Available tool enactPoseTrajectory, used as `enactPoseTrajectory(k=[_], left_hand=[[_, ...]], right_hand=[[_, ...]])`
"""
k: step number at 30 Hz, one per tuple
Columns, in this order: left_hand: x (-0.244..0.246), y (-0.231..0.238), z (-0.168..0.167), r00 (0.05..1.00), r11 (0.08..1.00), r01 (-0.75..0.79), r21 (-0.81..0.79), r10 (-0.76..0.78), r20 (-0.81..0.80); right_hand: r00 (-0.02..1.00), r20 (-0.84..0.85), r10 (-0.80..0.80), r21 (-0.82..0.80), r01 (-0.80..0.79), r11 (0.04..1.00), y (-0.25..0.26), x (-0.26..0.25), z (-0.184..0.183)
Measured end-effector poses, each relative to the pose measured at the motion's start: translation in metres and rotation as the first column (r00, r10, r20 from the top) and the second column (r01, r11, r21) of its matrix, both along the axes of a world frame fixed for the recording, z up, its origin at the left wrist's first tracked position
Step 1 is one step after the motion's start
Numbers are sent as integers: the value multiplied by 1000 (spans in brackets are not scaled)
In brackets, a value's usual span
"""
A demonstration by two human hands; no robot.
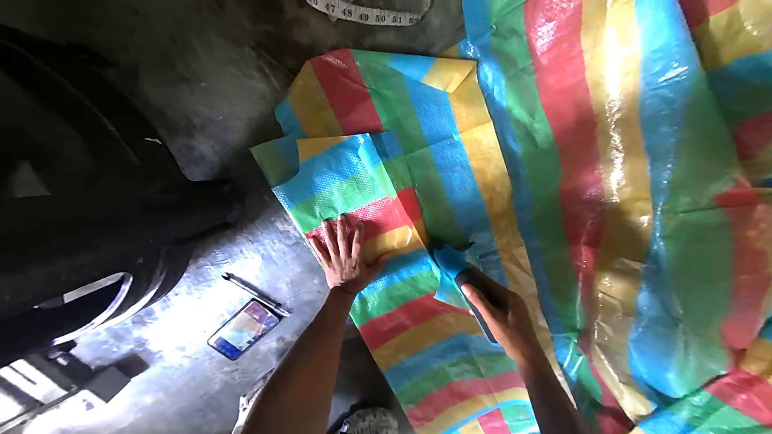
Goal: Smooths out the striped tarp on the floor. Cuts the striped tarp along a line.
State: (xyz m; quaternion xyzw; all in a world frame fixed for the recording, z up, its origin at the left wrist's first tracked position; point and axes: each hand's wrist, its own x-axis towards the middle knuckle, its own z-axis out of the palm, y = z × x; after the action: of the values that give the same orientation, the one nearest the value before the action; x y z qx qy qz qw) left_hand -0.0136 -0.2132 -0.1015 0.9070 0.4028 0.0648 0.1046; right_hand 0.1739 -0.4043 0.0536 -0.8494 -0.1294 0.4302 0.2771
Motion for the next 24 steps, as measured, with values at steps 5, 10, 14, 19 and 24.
enactPoseTrajectory(k=[5,10,14,19,24], left_hand=[[-1,-1,-4,1000,1000,-5,12,5,16],[0,-1,-2,1000,1000,-13,-8,13,3],[1,-2,-1,1000,1000,-11,-19,11,3],[0,-2,-1,1000,1000,-7,-15,7,17],[1,-1,1,1000,1000,-6,1,6,16]], right_hand=[[989,57,-139,11,138,990,21,-29,-1],[967,108,-233,39,230,973,48,-48,-2],[959,129,-253,30,252,967,67,-47,-7],[964,145,-223,59,217,975,88,-35,-14],[960,224,-166,69,154,986,109,-24,-19]])
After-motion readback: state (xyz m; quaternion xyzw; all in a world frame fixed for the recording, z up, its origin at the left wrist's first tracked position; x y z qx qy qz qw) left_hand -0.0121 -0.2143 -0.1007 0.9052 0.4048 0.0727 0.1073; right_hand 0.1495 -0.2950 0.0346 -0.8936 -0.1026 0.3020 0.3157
